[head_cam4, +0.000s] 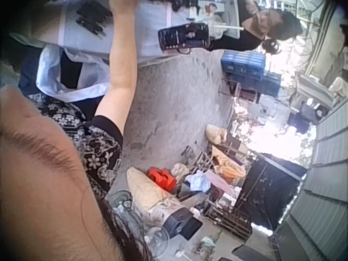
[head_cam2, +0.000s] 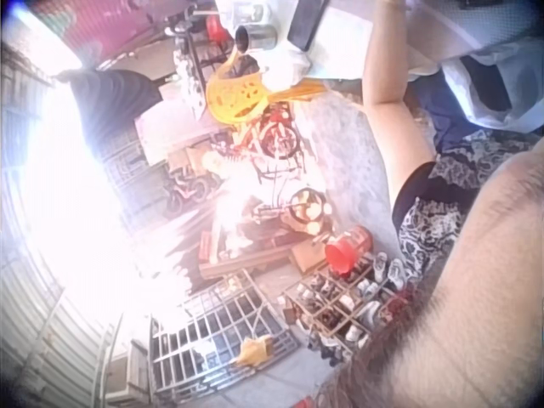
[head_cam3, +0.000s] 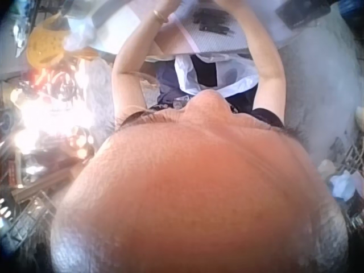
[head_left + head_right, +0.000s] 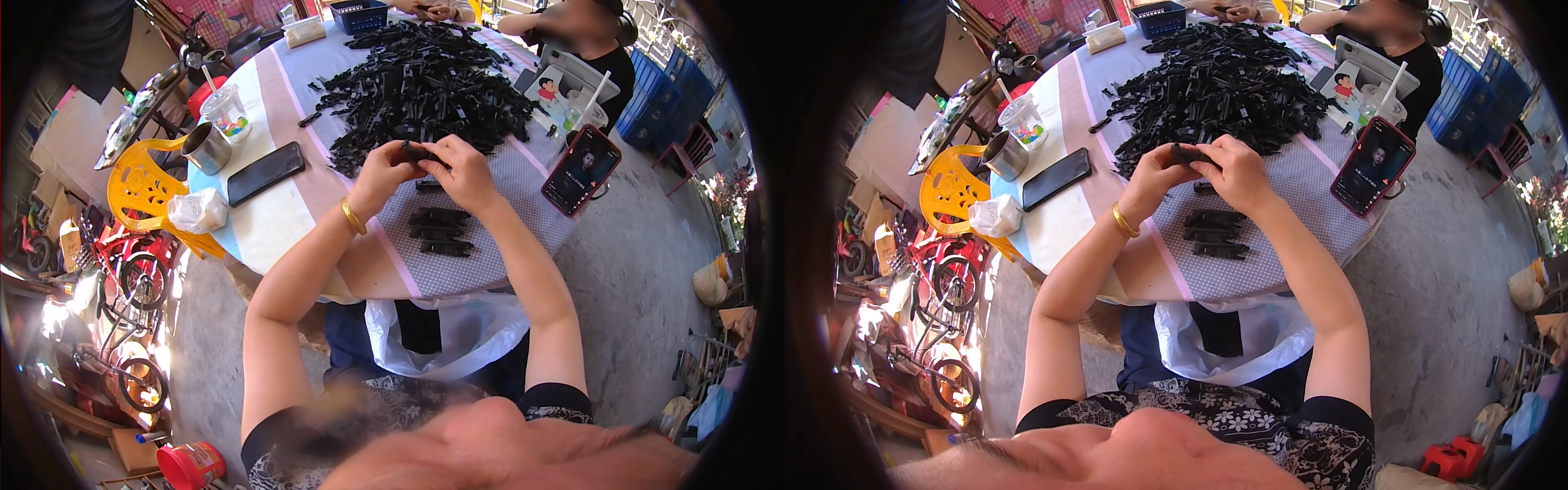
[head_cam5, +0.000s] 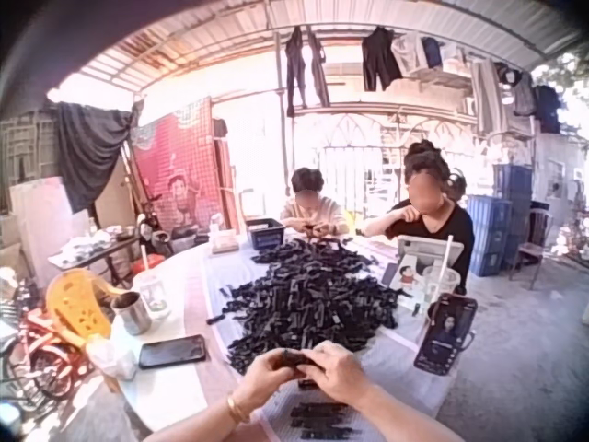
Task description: The person assembles black plastic components by hand, taking pieces from a pile, snapping them together, and stacking the assembled parts on the table.
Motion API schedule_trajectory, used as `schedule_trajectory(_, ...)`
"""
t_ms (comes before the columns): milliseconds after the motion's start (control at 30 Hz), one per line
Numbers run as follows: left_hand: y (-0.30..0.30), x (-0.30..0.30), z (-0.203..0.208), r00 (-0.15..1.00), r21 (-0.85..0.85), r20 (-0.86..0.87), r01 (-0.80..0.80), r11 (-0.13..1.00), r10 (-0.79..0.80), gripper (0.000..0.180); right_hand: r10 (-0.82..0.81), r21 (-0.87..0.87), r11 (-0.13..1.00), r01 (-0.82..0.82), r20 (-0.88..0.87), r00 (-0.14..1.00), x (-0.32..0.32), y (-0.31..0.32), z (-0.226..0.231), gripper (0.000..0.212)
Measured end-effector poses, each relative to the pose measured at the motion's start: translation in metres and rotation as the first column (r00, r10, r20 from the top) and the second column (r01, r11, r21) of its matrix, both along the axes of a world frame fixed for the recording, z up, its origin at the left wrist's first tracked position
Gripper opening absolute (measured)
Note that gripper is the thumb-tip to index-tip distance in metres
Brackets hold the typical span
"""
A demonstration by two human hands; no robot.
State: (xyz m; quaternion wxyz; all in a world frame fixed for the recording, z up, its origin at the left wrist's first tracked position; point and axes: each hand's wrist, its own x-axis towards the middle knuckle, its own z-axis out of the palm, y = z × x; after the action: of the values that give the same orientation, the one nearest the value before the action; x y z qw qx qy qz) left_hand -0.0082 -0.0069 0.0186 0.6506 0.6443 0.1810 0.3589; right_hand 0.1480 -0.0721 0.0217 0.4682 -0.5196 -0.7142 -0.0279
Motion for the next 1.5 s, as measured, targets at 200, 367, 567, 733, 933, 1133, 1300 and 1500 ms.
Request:
schedule_trajectory(200,-0.004,0.0,0.005,0.997,-0.198,0.056,-0.034,0.98,0.046,0.025,-0.067,-0.014,0.998,0.069,0.084,0.994,0.001,-0.004,0.002,0.022)
schedule_trajectory(367,0.001,-0.002,0.006,0.995,-0.082,-0.044,-0.093,0.992,0.089,0.024,-0.05,-0.072,0.997,0.033,-0.244,0.969,-0.001,-0.003,0.006,0.014)
schedule_trajectory(567,0.001,-0.004,0.009,0.982,-0.121,-0.119,-0.162,0.979,0.148,0.021,0.089,-0.16,0.949,-0.273,-0.695,0.714,0.008,0.003,0.005,0.01)
schedule_trajectory(733,0.006,-0.008,0.001,0.997,-0.402,0.053,0.076,0.912,-0.059,0.022,0.237,-0.03,0.948,-0.317,-0.6,0.765,0.002,0.005,0.001,0.01)
schedule_trajectory(933,0.012,-0.01,0.005,0.986,-0.642,0.157,0.146,0.753,-0.057,0.021,0.194,0.037,0.981,-0.191,-0.163,0.967,0.0,-0.002,0.008,0.013)
schedule_trajectory(1133,0.009,-0.009,0.003,0.988,-0.547,0.143,0.13,0.827,-0.061,0.027,0.23,0.088,0.972,-0.219,-0.14,0.963,-0.002,-0.001,0.008,0.015)
schedule_trajectory(1300,0.013,-0.008,-0.005,0.988,-0.462,0.135,0.126,0.878,-0.071,0.033,0.249,0.1,0.966,-0.238,-0.116,0.962,-0.004,-0.003,0.007,0.019)
schedule_trajectory(1500,0.009,-0.008,0.004,0.99,-0.282,0.137,0.059,0.958,-0.02,0.033,0.218,0.224,0.954,-0.198,-0.068,0.974,-0.004,-0.001,0.009,0.028)
